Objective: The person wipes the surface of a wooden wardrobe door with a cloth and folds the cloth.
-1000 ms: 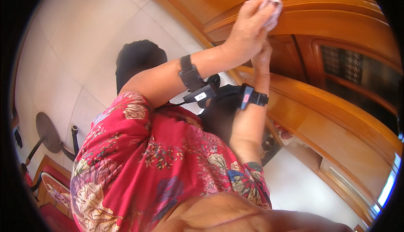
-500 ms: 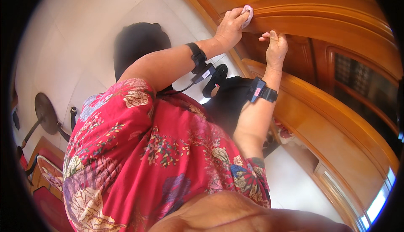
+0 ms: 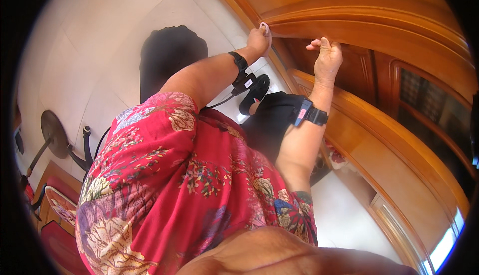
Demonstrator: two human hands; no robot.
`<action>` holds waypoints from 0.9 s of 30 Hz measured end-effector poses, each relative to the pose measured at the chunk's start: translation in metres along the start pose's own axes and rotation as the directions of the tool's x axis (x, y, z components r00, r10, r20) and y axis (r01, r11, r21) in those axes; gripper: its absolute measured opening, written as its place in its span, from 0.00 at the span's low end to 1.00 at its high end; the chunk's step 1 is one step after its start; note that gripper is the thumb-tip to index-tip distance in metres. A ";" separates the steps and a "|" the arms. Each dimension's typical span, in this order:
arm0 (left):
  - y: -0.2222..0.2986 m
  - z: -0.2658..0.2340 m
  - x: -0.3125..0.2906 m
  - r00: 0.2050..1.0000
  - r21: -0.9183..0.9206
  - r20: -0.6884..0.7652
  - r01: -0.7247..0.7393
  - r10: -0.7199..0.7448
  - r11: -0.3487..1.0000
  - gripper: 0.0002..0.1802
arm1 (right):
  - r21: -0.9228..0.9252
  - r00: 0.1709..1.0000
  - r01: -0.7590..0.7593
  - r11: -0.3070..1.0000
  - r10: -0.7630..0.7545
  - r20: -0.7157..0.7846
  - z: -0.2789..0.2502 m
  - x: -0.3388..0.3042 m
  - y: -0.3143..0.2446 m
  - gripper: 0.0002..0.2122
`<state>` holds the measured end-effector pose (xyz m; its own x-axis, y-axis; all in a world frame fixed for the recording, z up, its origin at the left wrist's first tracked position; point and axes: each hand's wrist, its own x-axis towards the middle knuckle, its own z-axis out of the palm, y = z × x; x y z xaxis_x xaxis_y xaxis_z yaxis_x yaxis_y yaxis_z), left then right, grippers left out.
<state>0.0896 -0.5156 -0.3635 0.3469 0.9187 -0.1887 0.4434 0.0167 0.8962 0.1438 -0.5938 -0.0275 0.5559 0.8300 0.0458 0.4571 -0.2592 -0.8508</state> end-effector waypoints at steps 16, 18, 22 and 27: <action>-0.037 -0.011 0.042 0.964 -0.896 0.262 0.226 0.042 0.383 0.15 | 0.037 0.994 0.078 0.996 -0.075 -0.077 0.001 -0.004 0.004 0.11; 0.039 -0.015 0.005 0.902 -0.799 0.422 0.417 -0.088 0.433 0.15 | -0.112 0.986 -0.092 0.989 0.075 -0.152 -0.026 -0.018 0.024 0.11; 0.015 -0.009 0.032 0.925 -0.147 -0.197 -0.356 0.325 0.923 0.13 | -0.147 1.000 0.032 0.989 -0.031 0.007 0.002 0.003 0.003 0.11; 0.091 -0.008 0.002 0.957 -0.028 -0.029 -0.290 0.289 0.957 0.11 | -0.228 0.995 0.101 0.968 -0.105 -0.001 -0.016 -0.001 0.035 0.11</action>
<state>0.1241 -0.5090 -0.2793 0.4364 0.8953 0.0901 0.3008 -0.2395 0.9231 0.1702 -0.6115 -0.0491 0.5061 0.8518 0.1353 0.6573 -0.2793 -0.6999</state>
